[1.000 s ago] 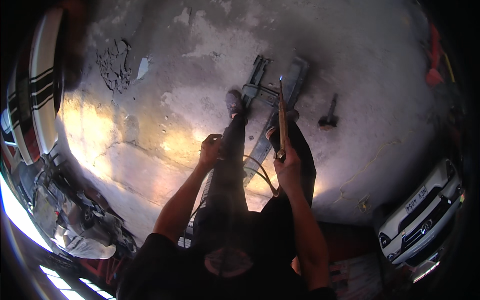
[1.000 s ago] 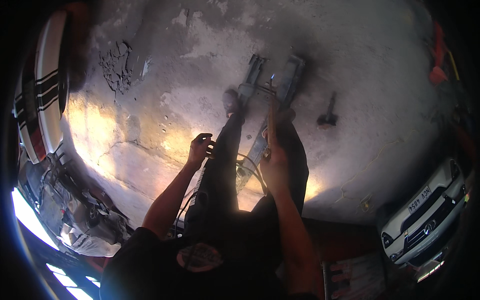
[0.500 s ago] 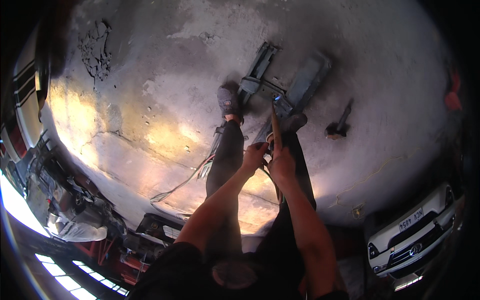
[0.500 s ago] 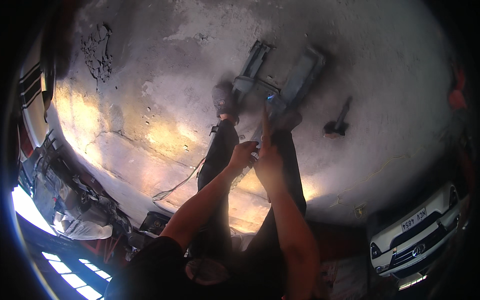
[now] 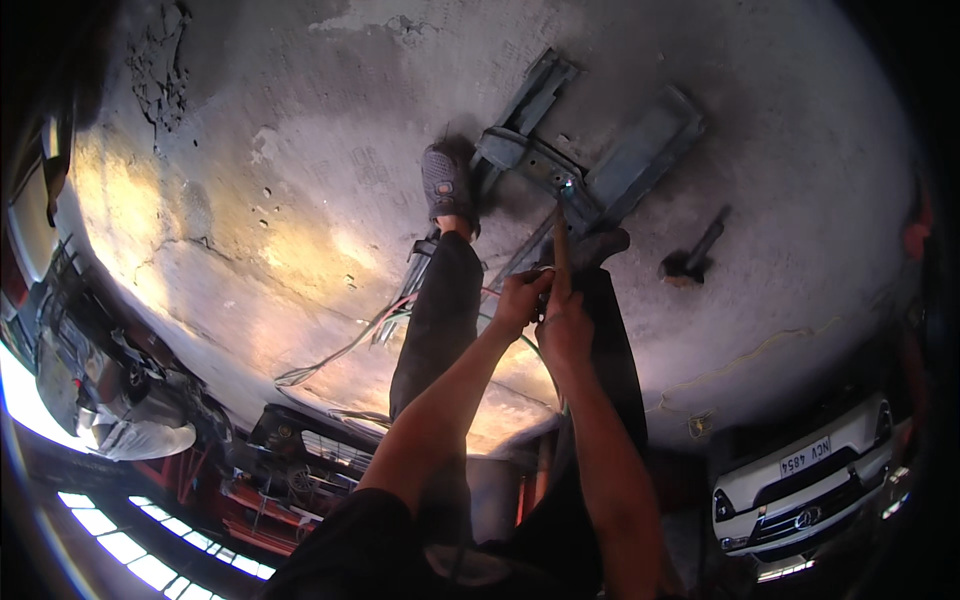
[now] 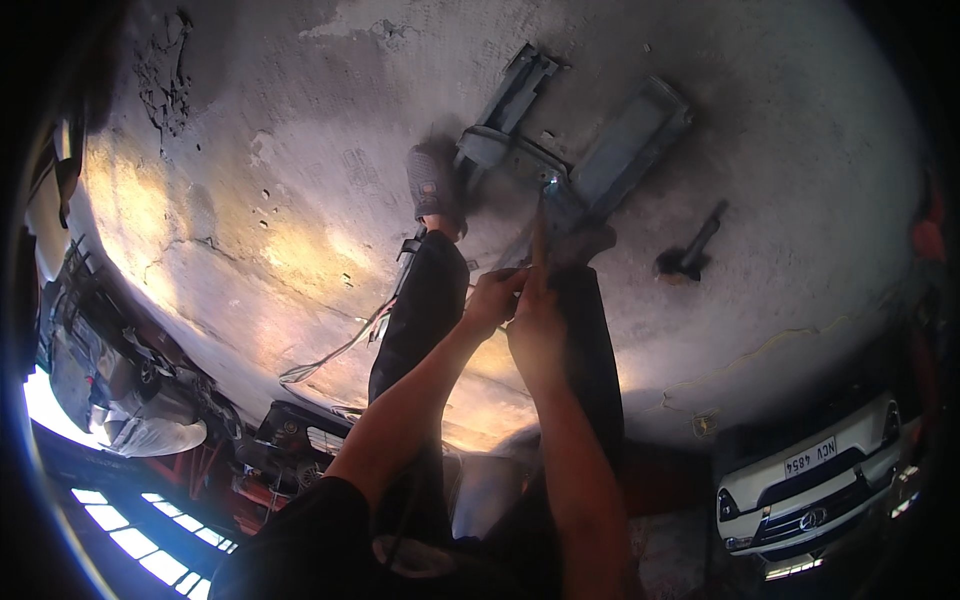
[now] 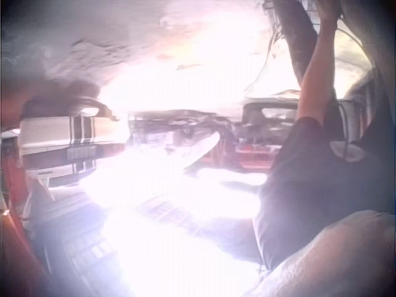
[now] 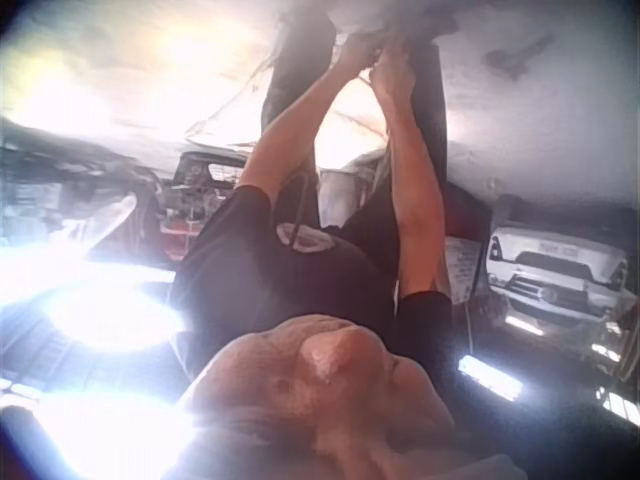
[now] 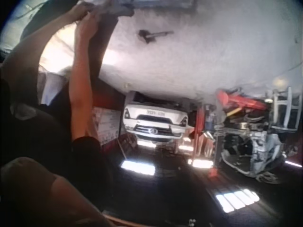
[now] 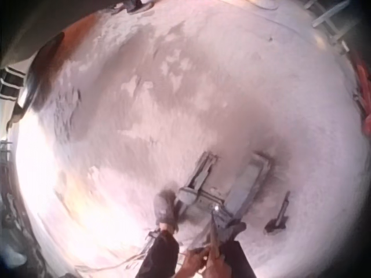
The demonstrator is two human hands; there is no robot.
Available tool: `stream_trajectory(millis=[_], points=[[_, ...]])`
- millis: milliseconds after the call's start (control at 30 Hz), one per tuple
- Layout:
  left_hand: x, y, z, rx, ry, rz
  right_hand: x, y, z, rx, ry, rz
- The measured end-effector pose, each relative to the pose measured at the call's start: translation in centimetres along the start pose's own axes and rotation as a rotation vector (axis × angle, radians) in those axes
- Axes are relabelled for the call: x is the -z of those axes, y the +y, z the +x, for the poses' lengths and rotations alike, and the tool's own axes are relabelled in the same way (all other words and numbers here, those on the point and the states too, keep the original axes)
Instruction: The person uses a welding torch to join sections of a metal frame lying on the workshop floor. They reposition the frame and use a hammer to tap the weld area while continuing to apply heat.
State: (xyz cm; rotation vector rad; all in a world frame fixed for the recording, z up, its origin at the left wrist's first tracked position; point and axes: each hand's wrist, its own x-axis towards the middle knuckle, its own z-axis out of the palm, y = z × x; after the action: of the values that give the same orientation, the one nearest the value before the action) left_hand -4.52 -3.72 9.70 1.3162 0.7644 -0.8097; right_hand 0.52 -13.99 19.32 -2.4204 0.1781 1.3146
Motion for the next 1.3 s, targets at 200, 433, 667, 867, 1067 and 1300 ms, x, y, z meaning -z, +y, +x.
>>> stream_trajectory(millis=[200,433,667,867,1067,1300], points=[[-1.9,1.7,0.2,0.261,0.061,-0.348,0.4,0.8,2.0,-0.048,0.002,-0.008],[-1.3,-0.1,-1.8,0.103,-0.098,-0.086,0.4,1.8,2.8,-0.065,0.034,-0.020],[-2.1,-0.3,-2.6,0.366,-0.227,-0.323,2.4,0.0,2.8,-0.106,-0.001,-0.037],[-2.6,-0.7,-2.1,0.356,-0.223,-0.413,2.5,-0.2,3.3,-0.098,0.014,-0.042],[-2.8,-1.0,-2.4,0.309,-0.220,-0.354,3.9,-1.1,3.3,-0.078,-0.013,-0.011],[-3.6,0.2,-2.2,0.430,-0.157,-0.585,3.4,-0.9,3.7,-0.086,-0.026,-0.052]])
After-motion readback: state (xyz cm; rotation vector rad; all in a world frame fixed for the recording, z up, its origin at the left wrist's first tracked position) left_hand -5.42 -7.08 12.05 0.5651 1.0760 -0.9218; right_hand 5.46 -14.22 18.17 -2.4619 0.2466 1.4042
